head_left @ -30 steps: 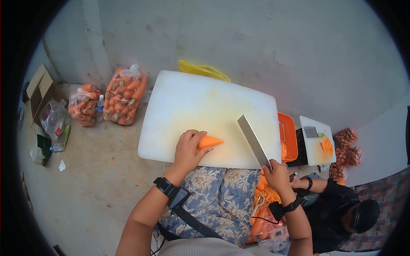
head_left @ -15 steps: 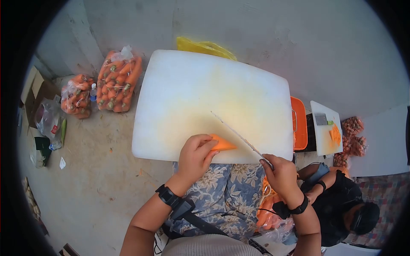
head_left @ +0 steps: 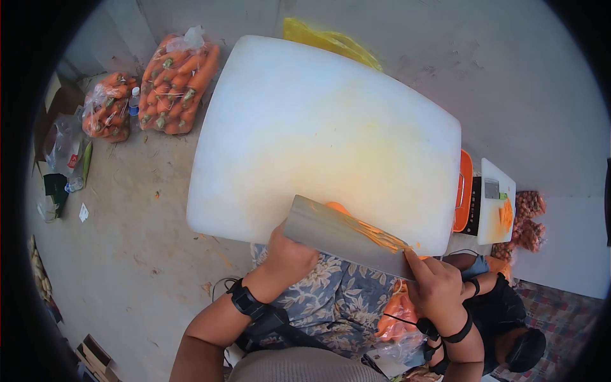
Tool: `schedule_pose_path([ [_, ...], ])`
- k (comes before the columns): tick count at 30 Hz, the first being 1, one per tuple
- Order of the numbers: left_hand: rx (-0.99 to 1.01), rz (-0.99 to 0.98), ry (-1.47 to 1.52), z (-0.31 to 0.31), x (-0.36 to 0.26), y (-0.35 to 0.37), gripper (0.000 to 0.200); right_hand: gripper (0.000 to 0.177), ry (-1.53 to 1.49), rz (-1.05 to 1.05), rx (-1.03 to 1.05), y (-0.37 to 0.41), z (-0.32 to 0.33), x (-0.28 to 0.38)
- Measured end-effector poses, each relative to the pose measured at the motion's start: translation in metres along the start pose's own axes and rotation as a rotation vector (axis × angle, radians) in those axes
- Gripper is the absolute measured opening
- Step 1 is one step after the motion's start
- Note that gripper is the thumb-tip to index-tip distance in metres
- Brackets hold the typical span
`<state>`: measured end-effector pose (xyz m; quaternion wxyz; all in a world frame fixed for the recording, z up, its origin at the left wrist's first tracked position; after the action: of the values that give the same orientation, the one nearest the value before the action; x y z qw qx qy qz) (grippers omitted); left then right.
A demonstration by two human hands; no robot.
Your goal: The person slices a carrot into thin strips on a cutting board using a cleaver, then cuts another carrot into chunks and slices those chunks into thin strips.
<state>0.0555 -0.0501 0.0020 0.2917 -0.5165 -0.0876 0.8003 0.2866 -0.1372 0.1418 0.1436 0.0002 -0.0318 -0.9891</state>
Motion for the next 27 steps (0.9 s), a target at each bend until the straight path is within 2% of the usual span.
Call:
schedule_pose_path([
  [7, 0.051, 0.123, 0.106, 0.008, -0.006, -0.007, 0.026, 0.053, 0.015, 0.001, 0.043, 0.004, 0.006, -0.005],
  [13, 0.135, 0.114, 0.079, 0.015, -0.006, -0.008, 0.028, 0.05, 0.028, 0.061, 0.106, -0.017, 0.005, -0.008],
  [15, 0.106, 0.022, 0.098, 0.017, -0.006, -0.01, 0.025, 0.05, 0.02, 0.073, 0.113, -0.033, -0.004, -0.007],
  [19, 0.093, 0.055, 0.112, 0.013, -0.007, -0.009, 0.021, 0.05, -0.088, 0.108, 0.117, -0.058, -0.023, -0.009],
  [22, 0.095, 0.054, 0.148, 0.014, -0.006, -0.002, 0.018, 0.059, -0.091, 0.14, 0.113, -0.059, -0.015, -0.006],
  [24, 0.302, 0.139, 0.112, 0.012, -0.007, 0.012, 0.019, 0.063, -0.095, 0.155, 0.118, -0.055, -0.001, -0.006],
  [27, 0.275, 0.104, 0.093, 0.009, -0.006, 0.016, 0.021, 0.069, -0.104, 0.153, 0.181, -0.038, 0.013, -0.009],
])
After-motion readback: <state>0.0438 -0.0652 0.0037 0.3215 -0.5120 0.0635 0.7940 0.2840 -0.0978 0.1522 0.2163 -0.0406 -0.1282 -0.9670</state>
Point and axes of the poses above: each hand's wrist, its own y-axis away from the middle knuckle, its own z-axis out of the back of the hand, x = y × z, the point moved 1 cm from there along -y, towards the middle knuckle, and after that the axes turned 1 degree about z, right-handed, at the moved point
